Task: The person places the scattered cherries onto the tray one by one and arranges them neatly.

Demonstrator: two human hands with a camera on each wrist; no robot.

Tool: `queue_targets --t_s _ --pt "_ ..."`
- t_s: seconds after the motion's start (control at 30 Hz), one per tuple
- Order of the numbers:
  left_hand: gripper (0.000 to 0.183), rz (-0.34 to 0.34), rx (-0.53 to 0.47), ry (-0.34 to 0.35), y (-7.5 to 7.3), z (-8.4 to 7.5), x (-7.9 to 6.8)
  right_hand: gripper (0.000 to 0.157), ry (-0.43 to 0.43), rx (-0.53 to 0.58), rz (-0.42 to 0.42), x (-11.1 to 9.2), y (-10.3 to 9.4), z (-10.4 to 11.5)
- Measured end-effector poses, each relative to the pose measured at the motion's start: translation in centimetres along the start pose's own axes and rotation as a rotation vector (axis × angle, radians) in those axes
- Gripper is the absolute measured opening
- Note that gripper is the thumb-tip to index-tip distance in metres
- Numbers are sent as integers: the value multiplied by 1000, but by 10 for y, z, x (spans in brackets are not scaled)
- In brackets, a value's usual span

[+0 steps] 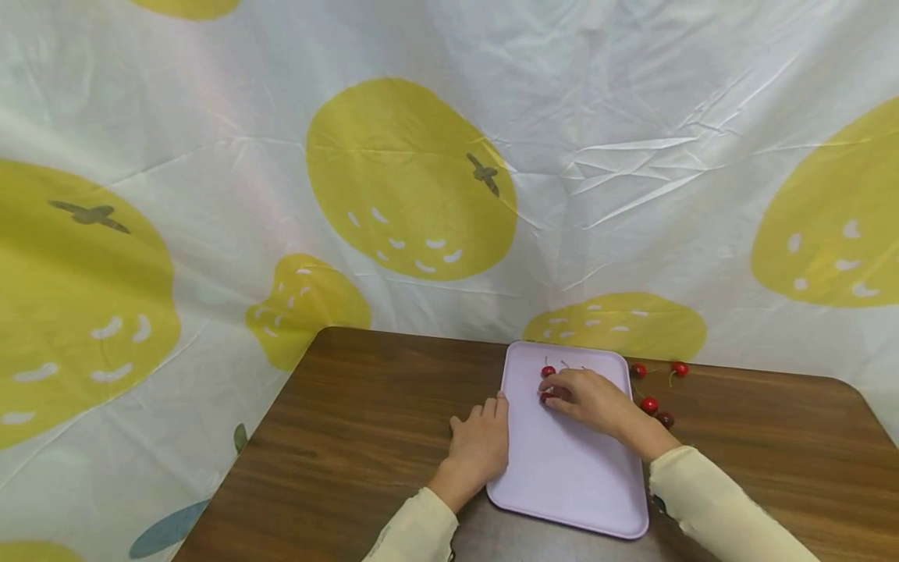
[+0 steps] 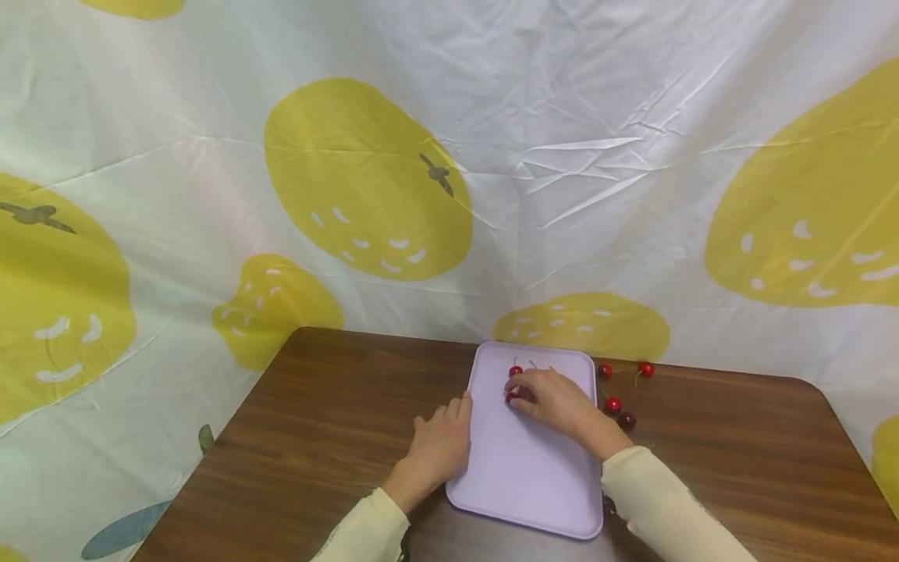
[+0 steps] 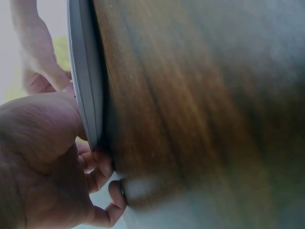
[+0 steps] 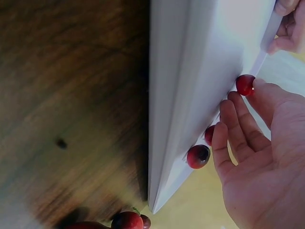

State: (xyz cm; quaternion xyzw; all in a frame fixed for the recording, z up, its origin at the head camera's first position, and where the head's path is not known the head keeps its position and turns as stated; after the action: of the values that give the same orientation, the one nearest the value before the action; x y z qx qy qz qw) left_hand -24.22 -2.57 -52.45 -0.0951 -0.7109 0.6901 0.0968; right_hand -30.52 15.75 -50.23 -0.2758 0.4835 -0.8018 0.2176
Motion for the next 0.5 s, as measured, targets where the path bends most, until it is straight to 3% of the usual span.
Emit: queue_targets --t_s 0.27,0.5 --pt "60 11 -3 -4 5 -2 0 23 64 0 -9 -6 -4 -1" --pt "63 31 -10 -6 4 -1 3 29 127 -32 -80 -13 -20 -8"
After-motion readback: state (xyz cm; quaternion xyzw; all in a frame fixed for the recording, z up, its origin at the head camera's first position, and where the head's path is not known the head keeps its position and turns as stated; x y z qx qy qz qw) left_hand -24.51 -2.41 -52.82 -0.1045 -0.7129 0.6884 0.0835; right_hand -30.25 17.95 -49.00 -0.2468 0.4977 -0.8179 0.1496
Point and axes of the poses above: each hand's wrist, its own x-axis towards the middle knuckle, its own y-axis out of the palm, z = x × y, the point moved 5 cm from there along x, towards the middle knuckle, and after that the axes turned 3 degrees about z, right-handed, at the moved point
